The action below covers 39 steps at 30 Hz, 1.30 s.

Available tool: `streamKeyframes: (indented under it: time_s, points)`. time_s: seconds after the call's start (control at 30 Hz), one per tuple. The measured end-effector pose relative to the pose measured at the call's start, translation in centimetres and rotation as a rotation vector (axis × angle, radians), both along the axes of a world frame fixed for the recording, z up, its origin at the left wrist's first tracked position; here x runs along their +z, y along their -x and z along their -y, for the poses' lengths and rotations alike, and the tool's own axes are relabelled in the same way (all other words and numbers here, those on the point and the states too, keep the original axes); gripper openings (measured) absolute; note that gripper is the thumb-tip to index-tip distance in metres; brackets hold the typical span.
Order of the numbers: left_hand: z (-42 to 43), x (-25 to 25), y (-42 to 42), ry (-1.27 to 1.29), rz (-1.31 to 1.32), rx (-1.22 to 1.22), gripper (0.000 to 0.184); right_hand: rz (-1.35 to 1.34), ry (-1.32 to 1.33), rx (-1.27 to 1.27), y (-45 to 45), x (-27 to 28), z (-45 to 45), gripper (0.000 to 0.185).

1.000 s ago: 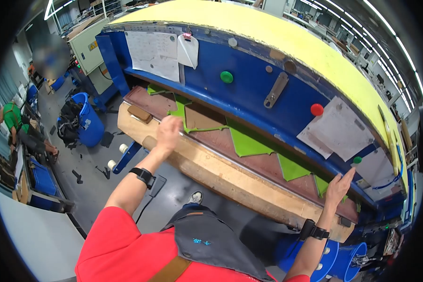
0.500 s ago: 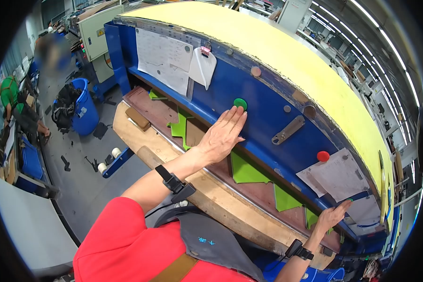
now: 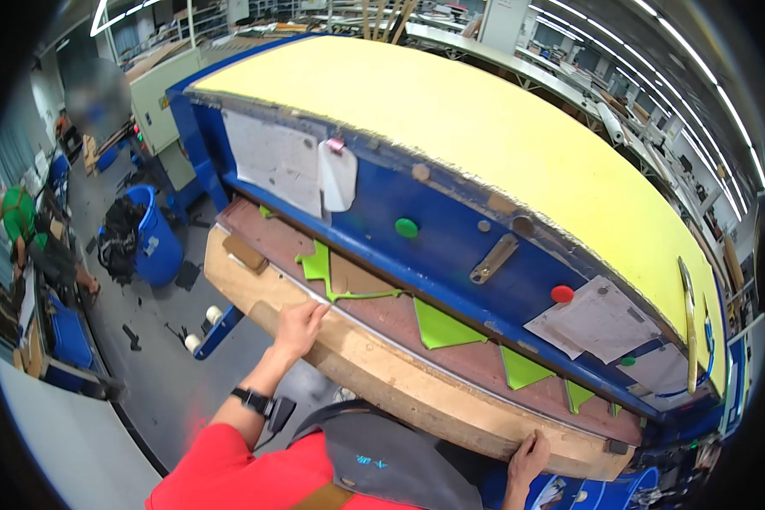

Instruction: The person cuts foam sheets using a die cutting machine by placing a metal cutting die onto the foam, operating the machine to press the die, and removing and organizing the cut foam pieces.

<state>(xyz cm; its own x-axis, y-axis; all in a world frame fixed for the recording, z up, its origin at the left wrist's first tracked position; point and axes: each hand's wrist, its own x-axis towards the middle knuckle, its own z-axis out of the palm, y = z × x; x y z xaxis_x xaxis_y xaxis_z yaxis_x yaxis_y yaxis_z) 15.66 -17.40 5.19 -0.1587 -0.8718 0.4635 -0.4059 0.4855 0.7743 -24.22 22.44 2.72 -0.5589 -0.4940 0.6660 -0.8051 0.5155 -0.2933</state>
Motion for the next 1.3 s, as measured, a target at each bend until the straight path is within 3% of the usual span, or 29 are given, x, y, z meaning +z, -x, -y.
streamKeyframes:
  time_s: [0.07, 0.17, 0.73, 1.3]
  points:
    - [-0.7, -3.4, -1.4, -0.044, 0.035, 0.112, 0.036, 0.006, -0.015, -0.030, -1.5, -0.6, -0.7, 0.017]
    - [-2.8, -2.1, -0.7, 0.138, 0.178, 0.188, 0.036, -0.046, 0.101, -0.085, -2.8, 0.0, -1.0, 0.015]
    - [-0.4, -3.5, -0.1, 0.192, 0.337, 0.245, 0.036, -0.071, 0.071, -0.083, -1.4, 0.2, 0.9, 0.011]
    - [-3.7, -7.3, -8.1, 0.094, 0.300, -0.311, 0.034, 0.137, 0.021, -0.156, -6.2, -6.3, -2.4, 0.020]
